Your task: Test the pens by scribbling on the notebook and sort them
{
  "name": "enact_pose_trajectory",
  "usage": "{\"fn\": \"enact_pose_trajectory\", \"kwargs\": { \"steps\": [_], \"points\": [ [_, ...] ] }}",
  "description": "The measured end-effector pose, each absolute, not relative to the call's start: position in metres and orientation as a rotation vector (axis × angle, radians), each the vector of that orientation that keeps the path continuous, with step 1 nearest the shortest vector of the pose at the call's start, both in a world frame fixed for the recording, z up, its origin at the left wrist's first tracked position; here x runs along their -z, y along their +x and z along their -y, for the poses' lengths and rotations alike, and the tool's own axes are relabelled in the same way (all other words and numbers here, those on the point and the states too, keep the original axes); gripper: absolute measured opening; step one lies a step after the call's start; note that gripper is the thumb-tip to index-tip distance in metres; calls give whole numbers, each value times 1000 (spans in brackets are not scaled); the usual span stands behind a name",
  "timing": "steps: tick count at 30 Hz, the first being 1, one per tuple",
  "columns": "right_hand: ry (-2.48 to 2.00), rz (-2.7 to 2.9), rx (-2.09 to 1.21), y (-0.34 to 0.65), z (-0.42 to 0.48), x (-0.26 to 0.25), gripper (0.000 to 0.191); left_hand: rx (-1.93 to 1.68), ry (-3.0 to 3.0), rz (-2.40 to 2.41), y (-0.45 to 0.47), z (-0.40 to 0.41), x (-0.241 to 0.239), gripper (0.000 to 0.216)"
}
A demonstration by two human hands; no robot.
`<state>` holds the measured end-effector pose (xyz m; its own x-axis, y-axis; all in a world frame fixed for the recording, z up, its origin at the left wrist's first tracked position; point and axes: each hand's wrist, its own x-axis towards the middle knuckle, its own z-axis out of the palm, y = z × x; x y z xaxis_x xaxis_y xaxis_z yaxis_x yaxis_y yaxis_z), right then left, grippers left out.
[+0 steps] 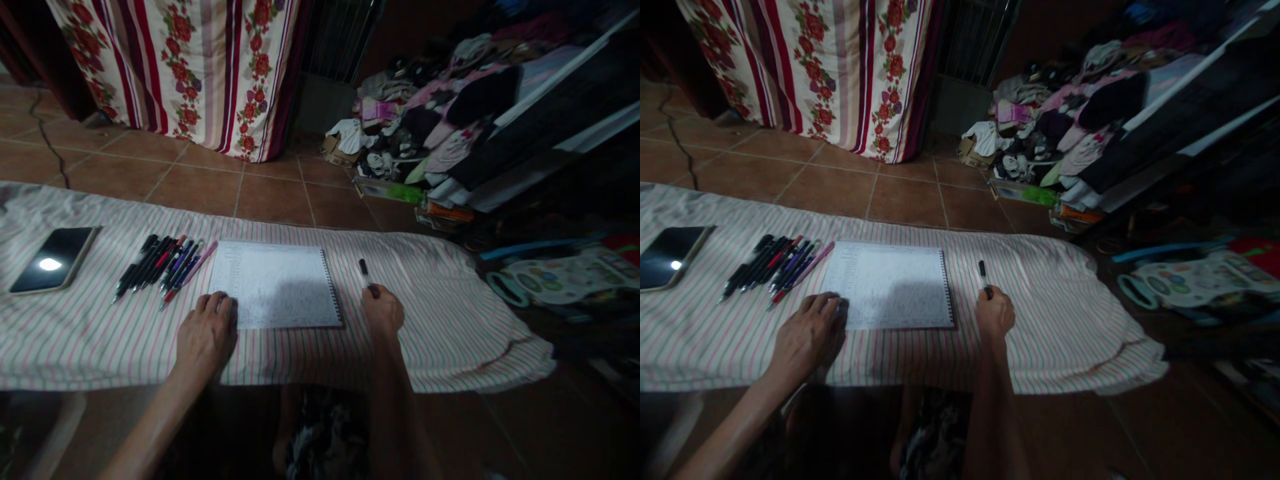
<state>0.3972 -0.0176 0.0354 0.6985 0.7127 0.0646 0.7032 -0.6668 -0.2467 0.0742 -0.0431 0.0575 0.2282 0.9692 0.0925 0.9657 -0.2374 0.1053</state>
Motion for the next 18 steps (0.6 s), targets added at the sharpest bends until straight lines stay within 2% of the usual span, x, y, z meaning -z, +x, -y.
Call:
{"fn": "enact_pose_trajectory", "kwargs": {
  "steps": [10,14,18],
  "points": [
    [-2666,1045,-23,388,16,-41,38,-238,2377,-1935,71,41,-49,17],
    [-2431,1236,158,372,9,-41,39,-292,2350,-1928,70,41,-48,18],
    [-2197,1431,178,340,-3,-39,36,-335,2305,-1926,70,40,-48,17]
  ]
}}
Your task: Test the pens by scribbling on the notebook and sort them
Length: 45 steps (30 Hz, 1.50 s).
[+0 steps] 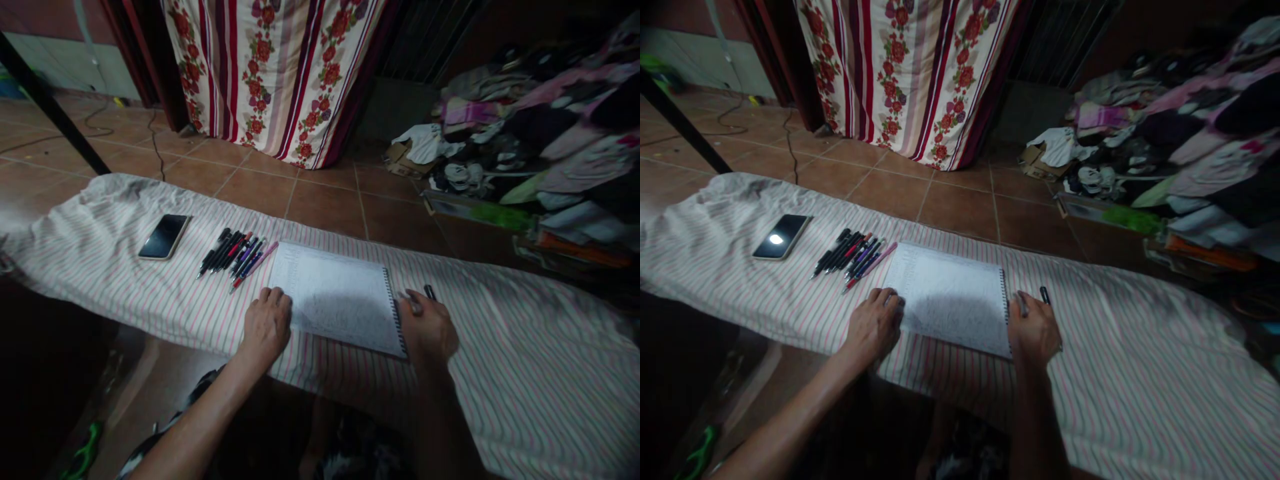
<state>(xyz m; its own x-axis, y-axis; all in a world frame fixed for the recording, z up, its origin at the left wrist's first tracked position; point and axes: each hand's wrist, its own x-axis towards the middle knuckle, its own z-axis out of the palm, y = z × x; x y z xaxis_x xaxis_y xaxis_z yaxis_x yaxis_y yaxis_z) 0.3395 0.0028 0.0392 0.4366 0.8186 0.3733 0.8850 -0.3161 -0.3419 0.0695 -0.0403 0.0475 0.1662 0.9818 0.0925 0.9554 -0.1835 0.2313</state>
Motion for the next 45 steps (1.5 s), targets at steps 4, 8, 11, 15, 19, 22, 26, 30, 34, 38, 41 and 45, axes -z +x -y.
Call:
{"fn": "enact_pose_trajectory", "kwargs": {
  "steps": [4,8,11,15,19,22,26,30,34,38,41,45],
  "points": [
    [-1986,1616,32,300,-12,-36,31,-384,2291,-1920,68,38,-47,16],
    [-1857,1733,-130,267,-16,-33,31,-435,2273,-1922,63,35,-45,17],
    [-1800,1768,-204,250,-16,-32,31,-473,2251,-1944,54,31,-47,17],
    [-1747,1807,-246,235,-16,-30,29,-516,2191,-2043,34,25,-55,19],
    [-1729,1827,-300,226,-17,-28,29,-522,2036,-2263,10,19,-63,21],
    [-1718,1844,-303,223,-17,-26,30,-512,1946,-2387,-8,16,-64,24],
    [-1693,1858,-319,219,-19,-24,29,-506,1864,-2475,-25,13,-57,26],
    [-1684,1858,-335,217,-21,-24,29,-488,1867,-2503,-30,12,-54,29],
    [-1686,1860,-364,216,-21,-24,29,-485,1873,-2482,-24,13,-57,28],
    [-1664,1862,-388,213,-20,-24,28,-423,1900,-2412,-19,13,-59,27],
    [-1653,1853,-398,212,-20,-23,27,-375,1881,-2427,-18,12,-57,27],
    [-1646,1861,-414,212,-20,-23,27,-324,1866,-2450,-18,11,-52,29]
  ]
}}
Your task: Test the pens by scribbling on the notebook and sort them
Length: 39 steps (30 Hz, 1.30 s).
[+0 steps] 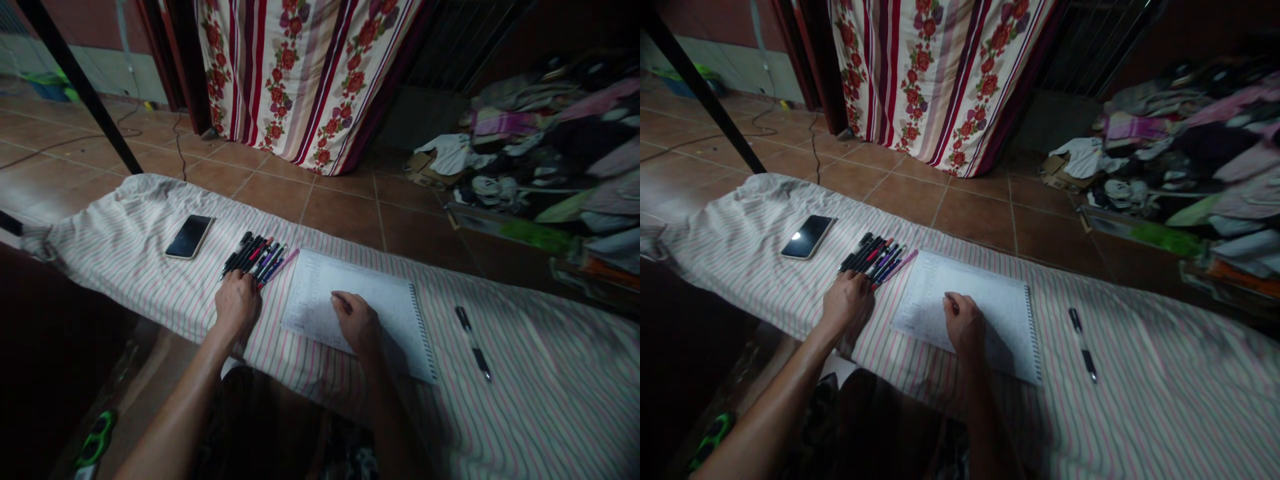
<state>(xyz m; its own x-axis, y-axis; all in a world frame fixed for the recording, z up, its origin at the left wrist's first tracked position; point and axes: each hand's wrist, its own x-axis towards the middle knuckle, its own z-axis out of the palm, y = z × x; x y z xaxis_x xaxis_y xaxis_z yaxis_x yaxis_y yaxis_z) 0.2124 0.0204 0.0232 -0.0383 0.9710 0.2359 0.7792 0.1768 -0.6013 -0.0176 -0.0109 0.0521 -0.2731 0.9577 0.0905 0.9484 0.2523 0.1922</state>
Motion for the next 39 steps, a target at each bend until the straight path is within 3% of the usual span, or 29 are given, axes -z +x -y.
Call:
{"fn": "enact_pose_trajectory", "kwargs": {
  "steps": [22,39],
  "points": [
    [-1611,1876,-399,219,-23,-14,33,-340,1836,-2485,-18,7,-45,24],
    [-1567,1879,-413,220,-22,-12,34,-403,1706,-2648,-23,9,-47,32]
  ]
}}
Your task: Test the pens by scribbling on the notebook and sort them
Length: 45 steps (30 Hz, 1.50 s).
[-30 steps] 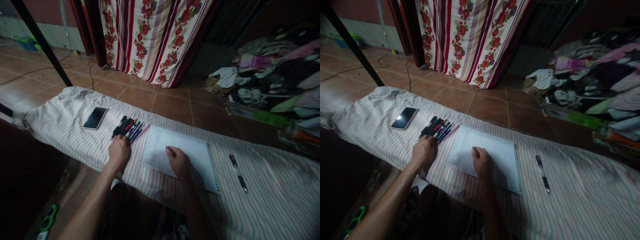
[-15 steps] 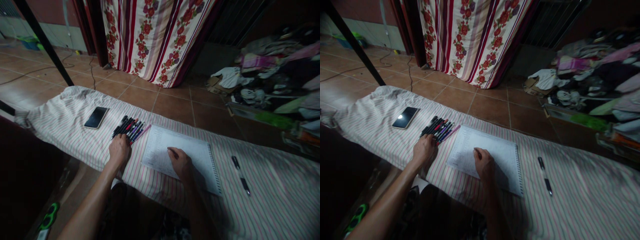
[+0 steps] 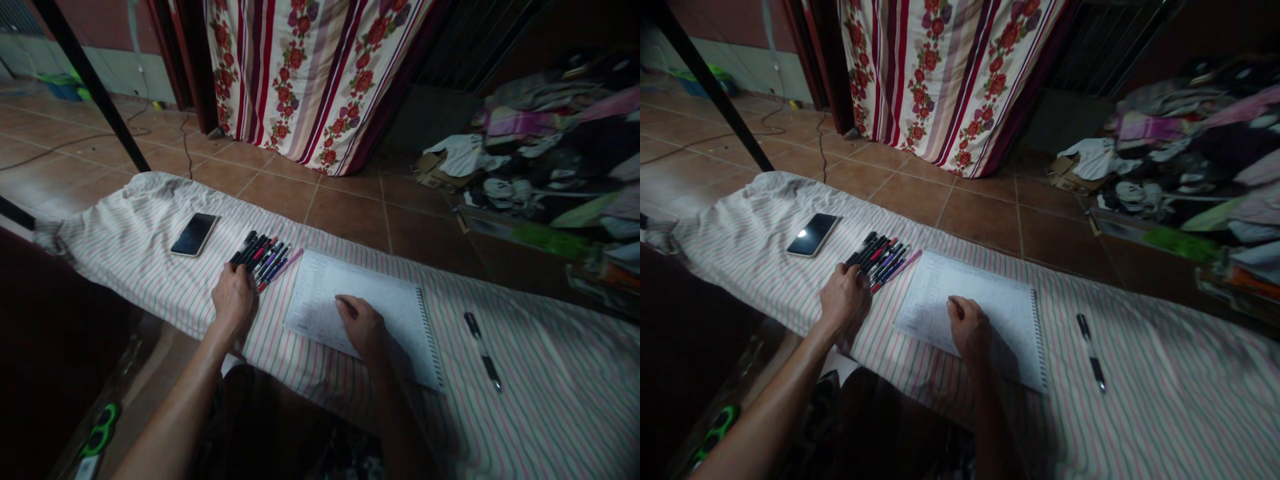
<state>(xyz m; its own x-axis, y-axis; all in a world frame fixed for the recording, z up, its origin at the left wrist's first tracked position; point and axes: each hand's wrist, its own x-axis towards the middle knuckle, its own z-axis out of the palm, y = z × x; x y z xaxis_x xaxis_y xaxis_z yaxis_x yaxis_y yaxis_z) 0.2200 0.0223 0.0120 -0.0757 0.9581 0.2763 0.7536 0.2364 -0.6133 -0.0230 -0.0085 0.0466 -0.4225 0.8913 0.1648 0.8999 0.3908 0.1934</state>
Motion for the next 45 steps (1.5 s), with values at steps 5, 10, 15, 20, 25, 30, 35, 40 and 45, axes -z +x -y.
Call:
{"fn": "enact_pose_trajectory", "kwargs": {
  "steps": [5,10,15,20,25,30,35,40,45],
  "points": [
    [-1574,1882,-419,220,-24,-11,32,389,-1716,2616,-26,9,-47,34],
    [-1597,1900,-416,219,-23,-12,33,382,-1712,2617,-28,10,-44,34],
    [-1612,1900,-432,219,-23,-15,33,364,-1683,2625,-30,9,-40,33],
    [-1615,1898,-431,219,-23,-15,33,358,-1627,2600,-30,6,-34,30],
    [-1603,1899,-446,220,-23,-13,32,327,-1629,2560,-29,7,-34,26],
    [-1610,1895,-458,220,-23,-13,32,332,-1616,2603,-29,6,-37,28],
    [-1595,1893,-446,219,-22,-12,32,352,-1636,2614,-29,7,-37,29],
    [-1595,1885,-421,218,-22,-12,31,359,-1632,2639,-29,6,-36,30],
    [-1603,1880,-468,219,-23,-13,33,337,-1583,2687,-30,4,-34,32]
  ]
}}
